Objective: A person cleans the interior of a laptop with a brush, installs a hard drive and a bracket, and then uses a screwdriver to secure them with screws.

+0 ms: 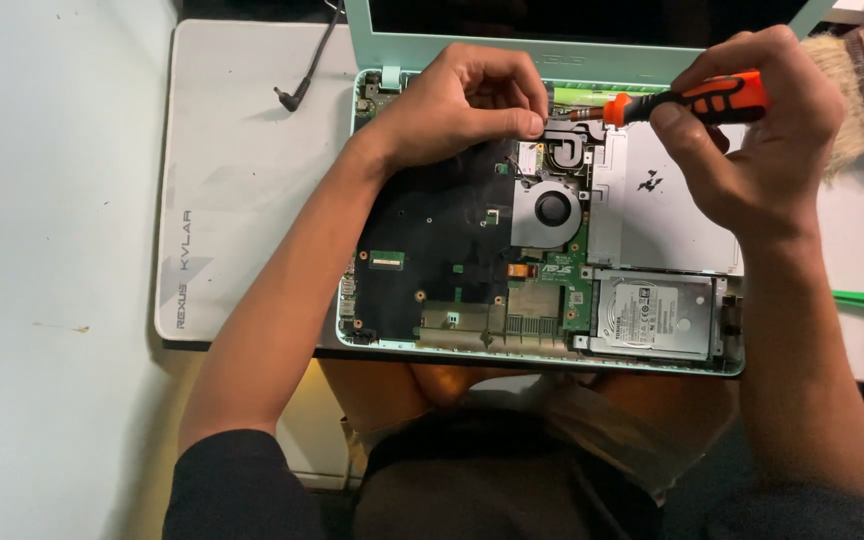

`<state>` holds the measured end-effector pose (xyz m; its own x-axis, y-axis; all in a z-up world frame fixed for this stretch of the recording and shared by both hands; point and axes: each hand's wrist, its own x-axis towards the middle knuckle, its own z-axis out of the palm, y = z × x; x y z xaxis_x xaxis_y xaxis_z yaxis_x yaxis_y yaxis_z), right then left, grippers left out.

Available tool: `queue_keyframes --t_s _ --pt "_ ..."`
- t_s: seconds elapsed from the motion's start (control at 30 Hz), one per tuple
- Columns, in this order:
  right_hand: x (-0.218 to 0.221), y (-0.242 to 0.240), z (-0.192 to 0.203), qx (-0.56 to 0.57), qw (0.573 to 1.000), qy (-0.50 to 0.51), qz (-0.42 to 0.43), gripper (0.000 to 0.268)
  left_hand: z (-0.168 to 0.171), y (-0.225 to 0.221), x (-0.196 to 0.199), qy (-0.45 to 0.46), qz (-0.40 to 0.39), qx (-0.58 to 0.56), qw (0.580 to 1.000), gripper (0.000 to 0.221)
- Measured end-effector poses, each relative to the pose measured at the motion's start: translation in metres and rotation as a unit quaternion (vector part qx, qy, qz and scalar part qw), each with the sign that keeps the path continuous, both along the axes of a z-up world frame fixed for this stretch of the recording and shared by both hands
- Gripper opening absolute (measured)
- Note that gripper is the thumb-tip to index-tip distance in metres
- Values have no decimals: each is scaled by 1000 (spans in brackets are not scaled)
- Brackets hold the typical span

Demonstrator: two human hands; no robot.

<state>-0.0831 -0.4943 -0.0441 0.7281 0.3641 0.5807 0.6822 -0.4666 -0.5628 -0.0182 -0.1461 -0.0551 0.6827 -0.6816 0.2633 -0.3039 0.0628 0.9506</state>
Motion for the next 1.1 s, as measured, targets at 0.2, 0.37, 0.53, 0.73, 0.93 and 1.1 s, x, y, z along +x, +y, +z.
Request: queue_keyframes --t_s 0.2,0.37,0.53,0.73,0.93,1.1 --pt "0 1 2 -13 1000 10 -4 32 -2 -1 2 -9 -1 3 1000 9" --pt "1 6 7 -33 999 -22 36 31 -7 -1 3 15 6 -7 1000 9" --pt "0 3 5 -42 996 -61 45 31 -7 -3 2 -3 36 -20 999 7" --pt "0 2 2 -13 999 -39 26 31 -6 -4 1 -10 29 -15 999 7" --pt "1 3 5 -29 998 -47 28 29 -8 -3 2 -13 22 -11 1000 5" --pt "6 -4 6 -75 993 -64 66 26 -7 0 3 6 9 -4 1000 6"
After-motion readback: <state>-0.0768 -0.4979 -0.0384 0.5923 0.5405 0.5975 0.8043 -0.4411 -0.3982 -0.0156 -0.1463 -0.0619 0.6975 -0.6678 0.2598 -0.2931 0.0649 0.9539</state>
